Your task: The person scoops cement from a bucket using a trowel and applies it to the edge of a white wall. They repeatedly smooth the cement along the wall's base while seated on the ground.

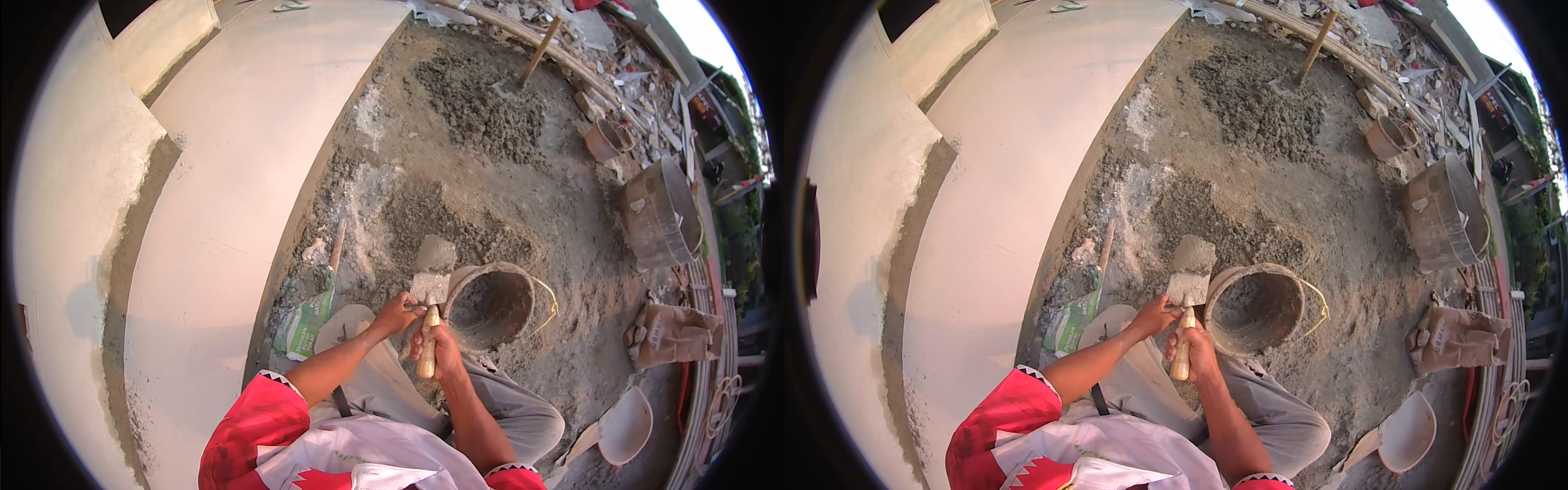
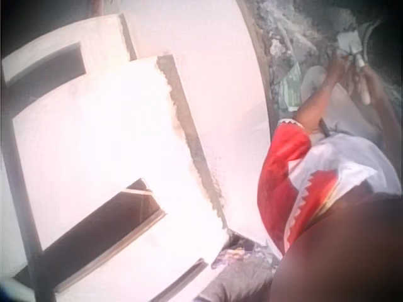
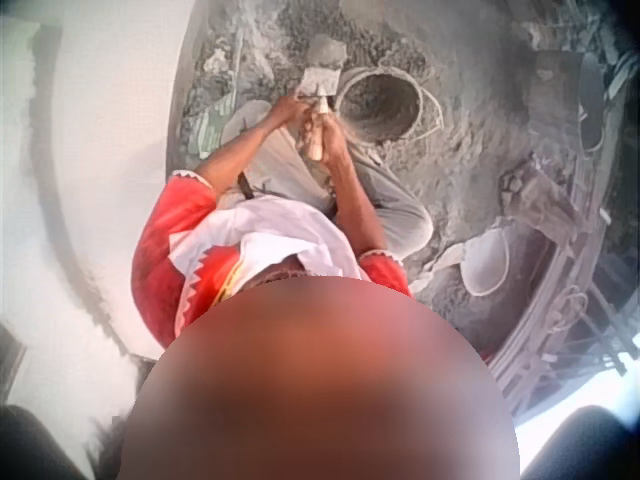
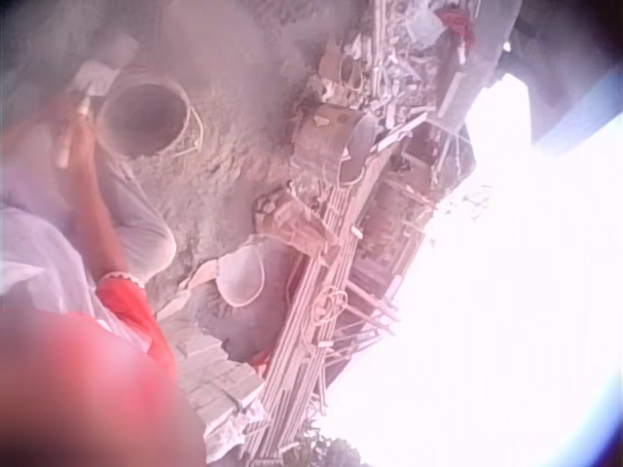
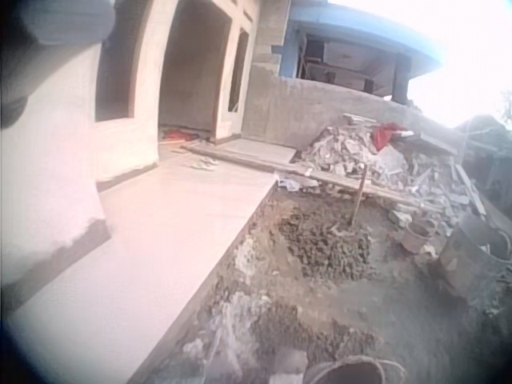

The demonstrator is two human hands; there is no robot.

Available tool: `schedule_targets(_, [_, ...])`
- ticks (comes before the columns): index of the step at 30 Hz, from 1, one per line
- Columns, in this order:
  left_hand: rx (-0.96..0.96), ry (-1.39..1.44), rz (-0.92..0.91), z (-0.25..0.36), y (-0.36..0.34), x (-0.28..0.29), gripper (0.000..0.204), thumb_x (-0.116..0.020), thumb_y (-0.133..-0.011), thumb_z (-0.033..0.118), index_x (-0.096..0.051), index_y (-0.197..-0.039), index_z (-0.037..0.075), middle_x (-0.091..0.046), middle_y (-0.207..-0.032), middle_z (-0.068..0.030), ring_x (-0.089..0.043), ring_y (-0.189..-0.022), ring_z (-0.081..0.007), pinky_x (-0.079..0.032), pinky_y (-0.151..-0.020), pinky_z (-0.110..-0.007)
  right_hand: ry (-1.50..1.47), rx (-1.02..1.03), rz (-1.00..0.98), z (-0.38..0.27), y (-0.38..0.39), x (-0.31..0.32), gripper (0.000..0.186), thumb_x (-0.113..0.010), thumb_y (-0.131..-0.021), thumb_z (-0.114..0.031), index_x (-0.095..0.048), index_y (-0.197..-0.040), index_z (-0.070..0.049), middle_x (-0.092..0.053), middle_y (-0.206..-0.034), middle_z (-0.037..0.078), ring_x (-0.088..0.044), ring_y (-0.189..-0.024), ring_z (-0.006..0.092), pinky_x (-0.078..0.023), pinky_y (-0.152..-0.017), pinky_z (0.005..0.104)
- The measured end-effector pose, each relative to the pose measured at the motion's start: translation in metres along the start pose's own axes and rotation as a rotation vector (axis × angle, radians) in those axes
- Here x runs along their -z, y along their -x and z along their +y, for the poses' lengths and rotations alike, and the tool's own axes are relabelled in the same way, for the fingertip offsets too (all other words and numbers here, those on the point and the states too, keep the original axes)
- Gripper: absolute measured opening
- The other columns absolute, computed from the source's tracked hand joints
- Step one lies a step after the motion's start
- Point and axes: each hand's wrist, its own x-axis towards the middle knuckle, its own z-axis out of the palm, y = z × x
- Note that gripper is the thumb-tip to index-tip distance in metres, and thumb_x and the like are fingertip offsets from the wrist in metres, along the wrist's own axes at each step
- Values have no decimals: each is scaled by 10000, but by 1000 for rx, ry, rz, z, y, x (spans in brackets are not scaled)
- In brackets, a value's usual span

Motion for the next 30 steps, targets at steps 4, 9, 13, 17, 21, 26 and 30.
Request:
schedule_targets(4, [-256, -391, 606, -27, -1, 135, 421, -660, -956, 381, -554, -1135, 15, -555, -1267, -240, -541, -1195, -414, -478, -947, -514, -152, -80, -29, 11, -52, -9, 456, -541, -842, -123, -482, -1289, -53, -523, -747, 82, -505, -599, 195, -444, -526, 361])
schedule_targets(9, [-24, -722, 1018, -69, 8, 279, 431, -531, -1016, 381, -496, -1209, -2, -381, -1456, -285, -331, -1387, -426, -290, -1115, -581, 17, 145, 154, -32, -104, -4, 441, -523, -882, -129, -457, -1311, -46, -522, -766, 74, -506, -600, 184, -460, -531, 368])
schedule_targets(13, [124, -980, 1042, -91, 15, 308, 458, -500, -1016, 385, -475, -1246, -10, -374, -1474, -271, -332, -1387, -411, -236, -1133, -577, 206, 618, 440, -100, -131, 8, 530, -540, -899, -115, -402, -1398, -1, -536, -790, 78, -559, -625, 193, -491, -559, 396])
schedule_targets(17, [25, -1031, 1050, -94, 16, 311, 433, -513, -1002, 358, -480, -1238, -4, -384, -1470, -269, -338, -1381, -408, -230, -1137, -559, 305, 982, 813, -129, -169, 19, 540, -566, -907, -138, -392, -1396, 11, -537, -823, 81, -535, -629, 190, -481, -594, 386])
schedule_targets(21, [63, -1028, 1017, -89, 16, 312, 436, -512, -1002, 361, -485, -1239, -4, -387, -1462, -270, -337, -1373, -412, -222, -1137, -568, 137, 1019, 958, -73, -257, 4, 596, -611, -902, -169, -338, -1403, 3, -543, -930, 111, -528, -707, 190, -471, -661, 372])
schedule_targets(26, [12, -1014, 1025, -85, 17, 310, 412, -524, -996, 326, -488, -1240, -5, -407, -1451, -274, -354, -1358, -425, -236, -1129, -556, 1327, 69, 194, 75, -314, -46, 617, -668, -861, -202, -409, -1396, -34, -667, -1013, 272, -660, -901, 432, -516, -796, 474])
schedule_targets(30, [41, -1016, 1050, -86, 15, 310, 421, -543, -985, 336, -490, -1230, -2, -413, -1449, -267, -361, -1352, -421, -237, -1128, -556, 1143, 77, 163, 128, -274, -53, 648, -670, -852, -240, -395, -1406, -49, -677, -998, 300, -652, -931, 497, -508, -794, 527])
